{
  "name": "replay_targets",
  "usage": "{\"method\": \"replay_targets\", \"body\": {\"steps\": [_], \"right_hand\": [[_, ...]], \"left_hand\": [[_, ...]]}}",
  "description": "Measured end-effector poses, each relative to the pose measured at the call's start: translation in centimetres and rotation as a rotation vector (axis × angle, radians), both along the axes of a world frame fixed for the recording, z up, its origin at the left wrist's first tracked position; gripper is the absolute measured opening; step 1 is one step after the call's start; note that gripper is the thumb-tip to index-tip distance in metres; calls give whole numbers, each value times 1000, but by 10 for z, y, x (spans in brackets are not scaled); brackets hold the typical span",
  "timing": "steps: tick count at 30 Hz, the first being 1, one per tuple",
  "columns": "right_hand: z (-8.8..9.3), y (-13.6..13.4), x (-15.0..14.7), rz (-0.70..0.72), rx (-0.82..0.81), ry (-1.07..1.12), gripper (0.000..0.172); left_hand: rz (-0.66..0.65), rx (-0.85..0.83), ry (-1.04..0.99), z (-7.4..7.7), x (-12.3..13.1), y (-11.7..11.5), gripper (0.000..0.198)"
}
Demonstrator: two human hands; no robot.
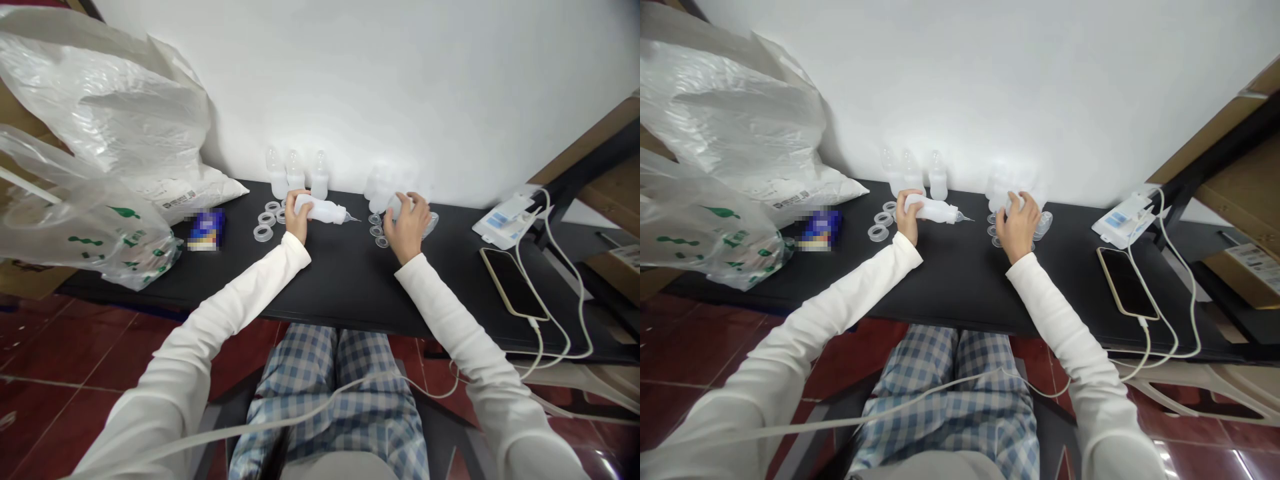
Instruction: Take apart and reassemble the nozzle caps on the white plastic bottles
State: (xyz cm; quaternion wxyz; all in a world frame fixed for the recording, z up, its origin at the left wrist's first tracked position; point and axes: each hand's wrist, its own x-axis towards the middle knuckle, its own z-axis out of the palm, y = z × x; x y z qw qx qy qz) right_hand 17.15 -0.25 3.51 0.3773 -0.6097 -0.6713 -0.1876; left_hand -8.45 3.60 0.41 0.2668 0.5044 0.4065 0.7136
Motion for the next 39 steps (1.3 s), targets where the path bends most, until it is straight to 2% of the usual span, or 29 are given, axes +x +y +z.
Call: {"method": "replay_targets", "body": {"steps": [4,8,11,14,17,20,25,30,34,39], "right_hand": [[0,8,16,-180,-6,8,48],[2,10,24,-214,-81,24,38],[7,8,24,-195,-65,77,36],[11,4,19,-82,55,183,40],[8,-1,9,157,156,302,41],[0,-5,-4,356,147,392,38],[-17,-6,-18,566,45,518,34],[-23,-6,-21,671,-67,596,32],[-22,-10,-25,720,-129,576,32],[-25,-11,-30,786,-179,560,38]], "left_hand": [[-73,-105,-142,-2,2,2,45],[-104,-132,-210,1,4,0,38],[-106,-149,-245,4,5,-1,36],[-101,-157,-267,6,5,-3,35],[-102,-161,-277,7,6,-5,34],[-110,-163,-286,7,7,-6,34],[-124,-159,-321,9,7,-6,37],[-131,-163,-303,9,8,-6,45],[-161,-173,-245,6,10,-5,50],[-273,-208,-164,3,12,-5,57]]}}
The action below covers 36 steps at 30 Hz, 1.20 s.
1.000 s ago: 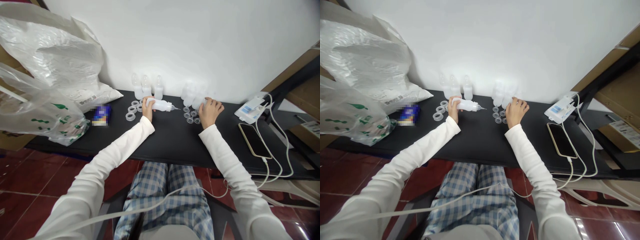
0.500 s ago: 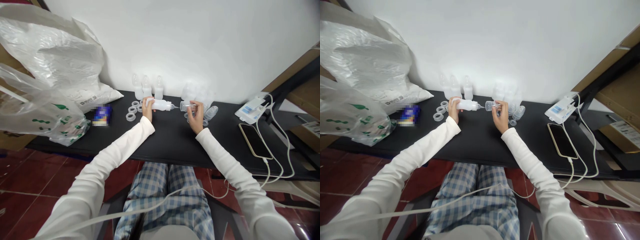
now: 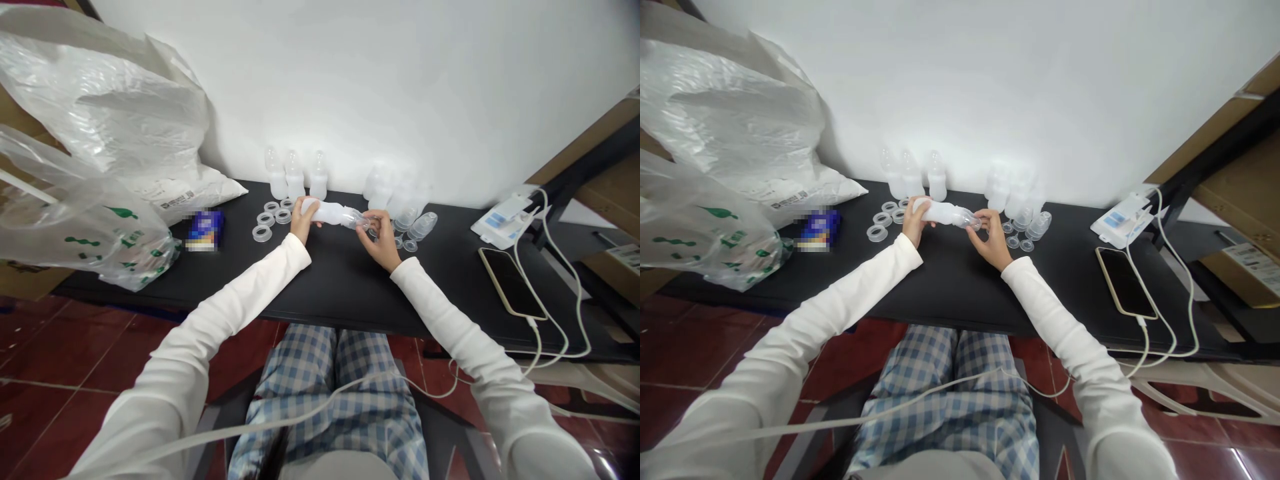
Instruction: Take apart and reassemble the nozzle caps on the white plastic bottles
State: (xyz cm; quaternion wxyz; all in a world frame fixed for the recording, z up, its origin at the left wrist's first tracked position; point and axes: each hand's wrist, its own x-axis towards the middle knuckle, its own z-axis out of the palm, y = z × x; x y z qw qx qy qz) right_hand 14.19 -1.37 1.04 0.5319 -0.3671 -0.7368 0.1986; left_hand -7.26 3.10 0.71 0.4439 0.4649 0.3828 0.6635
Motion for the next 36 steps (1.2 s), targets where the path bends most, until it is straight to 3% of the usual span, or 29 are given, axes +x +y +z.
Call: {"method": "replay_targets", "body": {"steps": [3,13,22,29,36], "right_hand": [[-1,1,2,11,-1,8,39],[3,2,7,33,68,-96,37],[5,2,10,83,167,-200,28],[-2,7,9,78,101,-105,35],[4,3,7,-13,54,-65,40]], "left_hand": [[-52,-8,39,1,-1,-2,61],[-42,-27,120,3,-4,-7,63],[-235,-269,158,3,-10,5,52],[-247,-193,78,5,-7,-1,67],[-221,-90,118,3,-1,-7,68]]}}
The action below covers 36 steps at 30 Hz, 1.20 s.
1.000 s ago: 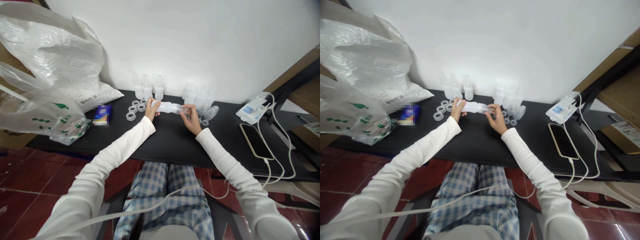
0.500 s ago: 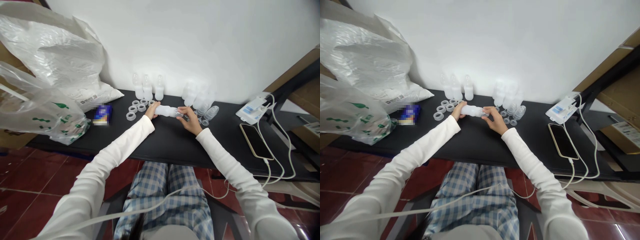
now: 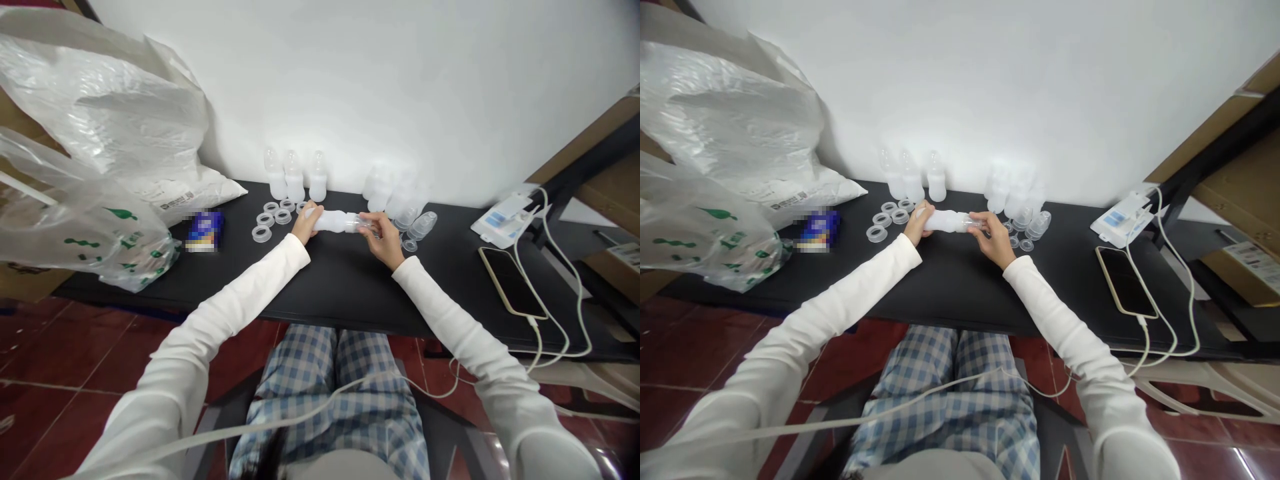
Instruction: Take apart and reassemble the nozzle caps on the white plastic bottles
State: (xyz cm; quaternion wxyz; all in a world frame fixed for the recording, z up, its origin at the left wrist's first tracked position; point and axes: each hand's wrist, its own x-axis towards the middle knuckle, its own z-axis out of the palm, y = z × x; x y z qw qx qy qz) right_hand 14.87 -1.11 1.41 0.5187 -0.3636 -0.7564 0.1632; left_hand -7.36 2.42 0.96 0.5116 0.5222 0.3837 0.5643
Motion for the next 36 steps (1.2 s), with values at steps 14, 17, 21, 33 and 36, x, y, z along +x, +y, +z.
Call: {"method": "replay_targets", "body": {"steps": [14,17,21,33,36], "right_hand": [[15,-4,1,-353,-95,93,44],[17,-4,1,-413,-74,176,47],[14,-6,1,-426,-43,188,49],[5,-3,-6,-228,257,29,15],[5,-5,-8,-178,303,-56,13]], "left_hand": [[-11,434,674,13,-1,-18,51],[-72,543,816,11,-1,-14,53],[-38,695,954,5,4,-6,50],[332,299,833,-23,6,22,31],[377,256,801,-22,7,29,38]]}}
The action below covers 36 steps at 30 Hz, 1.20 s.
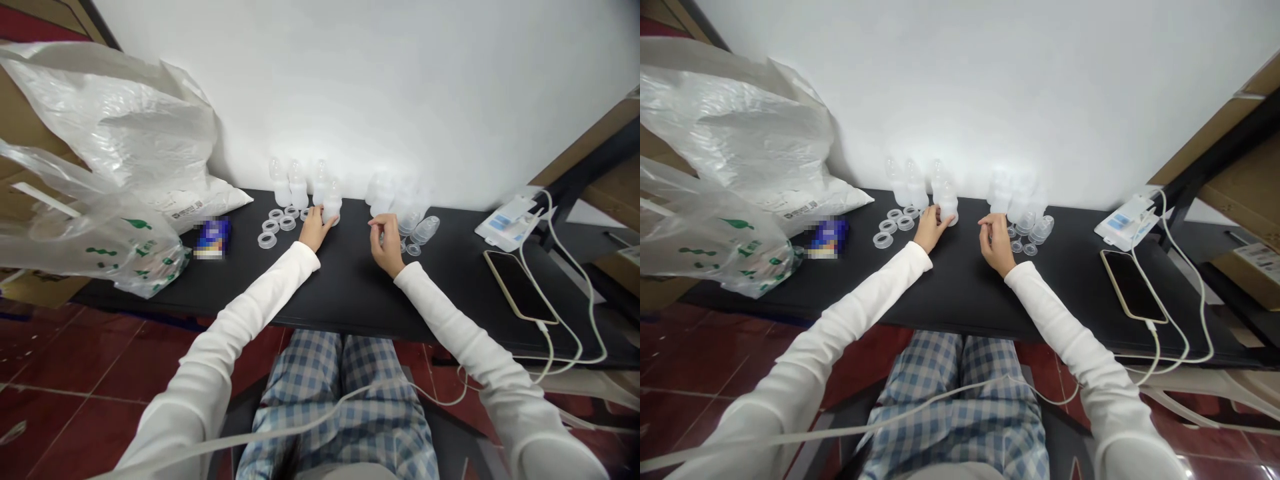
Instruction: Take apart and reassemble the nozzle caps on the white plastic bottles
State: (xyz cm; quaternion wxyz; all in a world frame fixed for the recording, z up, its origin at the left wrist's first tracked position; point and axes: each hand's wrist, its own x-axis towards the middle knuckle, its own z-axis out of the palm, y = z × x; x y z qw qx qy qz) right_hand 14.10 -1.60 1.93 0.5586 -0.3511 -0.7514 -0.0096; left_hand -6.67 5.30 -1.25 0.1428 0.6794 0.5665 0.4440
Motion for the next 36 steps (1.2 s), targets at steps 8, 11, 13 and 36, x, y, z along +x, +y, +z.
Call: {"method": "replay_targets", "body": {"steps": [8,11,13,36], "right_hand": [[-1,-3,0,12,-69,-116,14],[-1,-4,0,15,-67,-138,14],[0,-5,0,25,-74,-158,14],[-17,-3,-5,-522,-203,-833,32]], "left_hand": [[101,74,-10,2,12,7,48],[140,96,67,4,14,9,36],[177,94,133,8,14,10,28],[406,-121,466,25,24,-14,52]]}}
